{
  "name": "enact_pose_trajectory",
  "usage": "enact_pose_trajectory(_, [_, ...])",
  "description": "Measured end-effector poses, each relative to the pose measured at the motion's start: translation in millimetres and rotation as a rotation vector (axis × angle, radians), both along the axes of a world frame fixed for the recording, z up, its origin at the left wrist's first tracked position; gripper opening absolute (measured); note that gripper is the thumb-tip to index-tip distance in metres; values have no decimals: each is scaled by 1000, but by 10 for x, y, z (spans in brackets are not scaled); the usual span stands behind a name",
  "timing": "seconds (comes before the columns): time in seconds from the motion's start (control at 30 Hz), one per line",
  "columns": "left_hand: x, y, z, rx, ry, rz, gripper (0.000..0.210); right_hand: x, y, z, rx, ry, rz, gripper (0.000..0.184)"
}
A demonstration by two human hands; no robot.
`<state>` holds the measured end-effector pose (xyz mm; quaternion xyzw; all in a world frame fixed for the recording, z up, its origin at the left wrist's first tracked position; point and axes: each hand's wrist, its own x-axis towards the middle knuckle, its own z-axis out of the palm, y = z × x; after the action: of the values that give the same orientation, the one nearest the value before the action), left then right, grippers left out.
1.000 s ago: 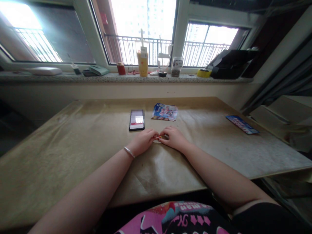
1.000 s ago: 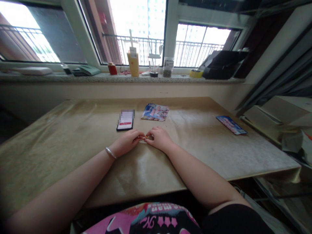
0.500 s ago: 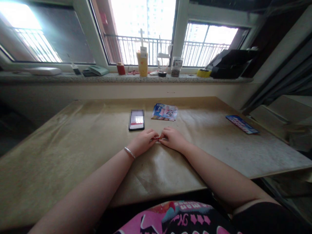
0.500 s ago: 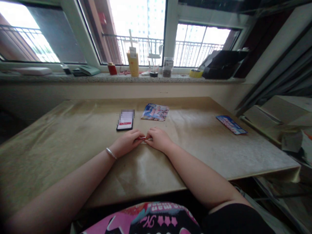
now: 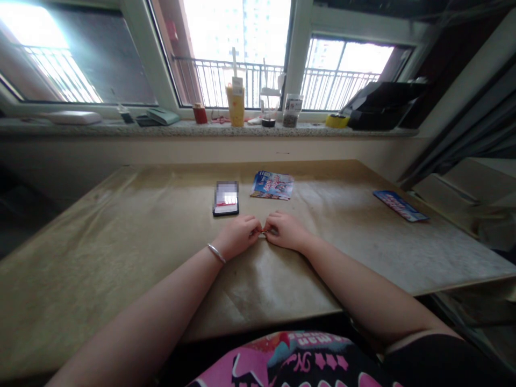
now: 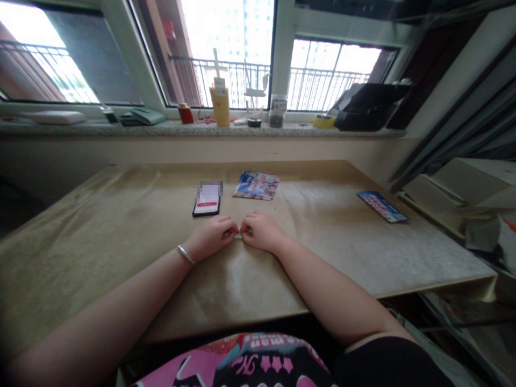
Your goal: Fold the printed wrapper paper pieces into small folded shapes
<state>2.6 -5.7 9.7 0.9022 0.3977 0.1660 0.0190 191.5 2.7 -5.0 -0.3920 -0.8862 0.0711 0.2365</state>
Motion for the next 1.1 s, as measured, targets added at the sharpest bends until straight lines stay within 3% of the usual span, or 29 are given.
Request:
enact_pose_trajectory(0.3, [20, 5, -1, 39, 40, 5, 10, -18, -13, 17, 3, -12, -14, 5])
enact_pose_trajectory(0.6, [-53, 56, -32, -58, -76, -47, 15, 14, 18, -7, -72, 84, -29, 7])
enact_pose_trajectory(0.8, [-115, 72, -54, -240, -265, 53, 14, 30, 37, -18, -99, 155, 12, 10])
enact_pose_trajectory(1.1, [-148, 78, -19, -605, -355, 18, 23, 10, -11, -6, -306, 287, 19, 14])
